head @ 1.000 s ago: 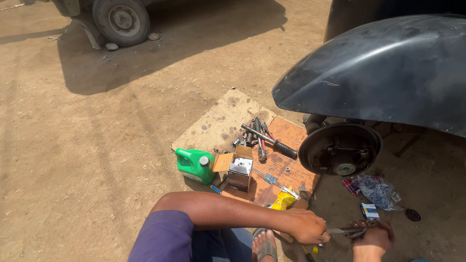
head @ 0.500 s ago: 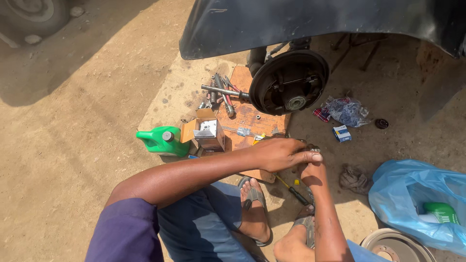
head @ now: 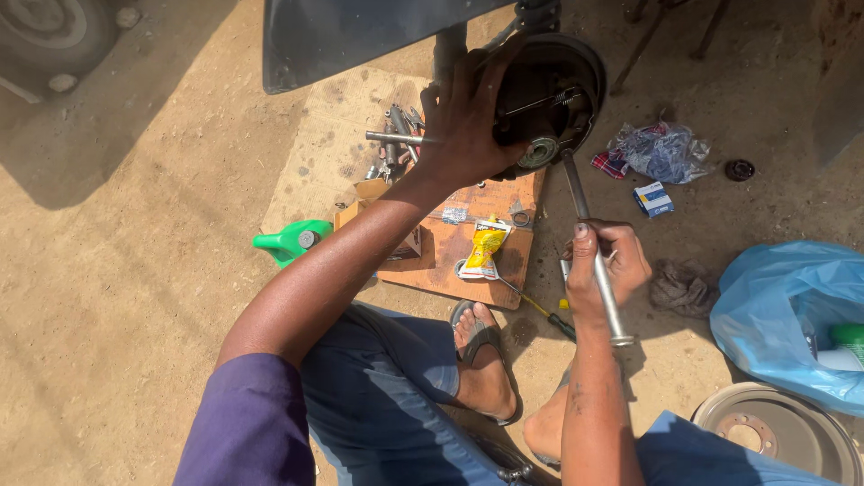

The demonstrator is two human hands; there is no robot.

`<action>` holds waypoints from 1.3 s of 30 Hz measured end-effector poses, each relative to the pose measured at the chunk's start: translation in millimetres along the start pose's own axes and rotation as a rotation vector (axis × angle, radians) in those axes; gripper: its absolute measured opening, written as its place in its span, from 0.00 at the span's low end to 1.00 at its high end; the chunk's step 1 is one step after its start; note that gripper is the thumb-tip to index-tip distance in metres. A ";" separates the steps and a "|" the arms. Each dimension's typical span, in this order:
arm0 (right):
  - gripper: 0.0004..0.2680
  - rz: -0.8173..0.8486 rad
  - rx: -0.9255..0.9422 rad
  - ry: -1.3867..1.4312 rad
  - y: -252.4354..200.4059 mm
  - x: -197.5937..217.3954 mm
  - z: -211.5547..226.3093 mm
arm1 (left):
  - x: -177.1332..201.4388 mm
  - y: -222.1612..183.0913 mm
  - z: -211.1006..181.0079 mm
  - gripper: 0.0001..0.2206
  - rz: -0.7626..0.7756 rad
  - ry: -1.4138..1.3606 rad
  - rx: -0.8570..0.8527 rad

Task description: The person greases and installs bearings into a wheel hub, uses a hammer and a metal rod to drive components into place, and applies grease from a small yellow packet. They handle various metal washers and spacers during the assembly process.

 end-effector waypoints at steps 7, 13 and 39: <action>0.08 -0.036 -0.483 0.654 -1.7 7.8 -18.7 | 2.3 -4.1 -3.3 0.55 -0.075 -0.068 -0.020; 0.16 -0.137 -0.932 1.315 0.1 44.4 -98.8 | 13.1 -23.7 -15.8 0.37 -0.140 0.039 -0.236; 0.22 -0.487 -0.453 0.560 25.3 202.9 -160.0 | -312.7 -96.7 -240.1 0.22 0.472 -1.214 0.128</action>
Point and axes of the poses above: each hand's wrist, its own y-axis towards the middle knuckle, its own x-axis out of the back of the hand, z = x × y, the point moved 1 cm from there along y, towards the middle knuckle, and after that the axes turned 7 degrees about -x, right-handed, at the moved point
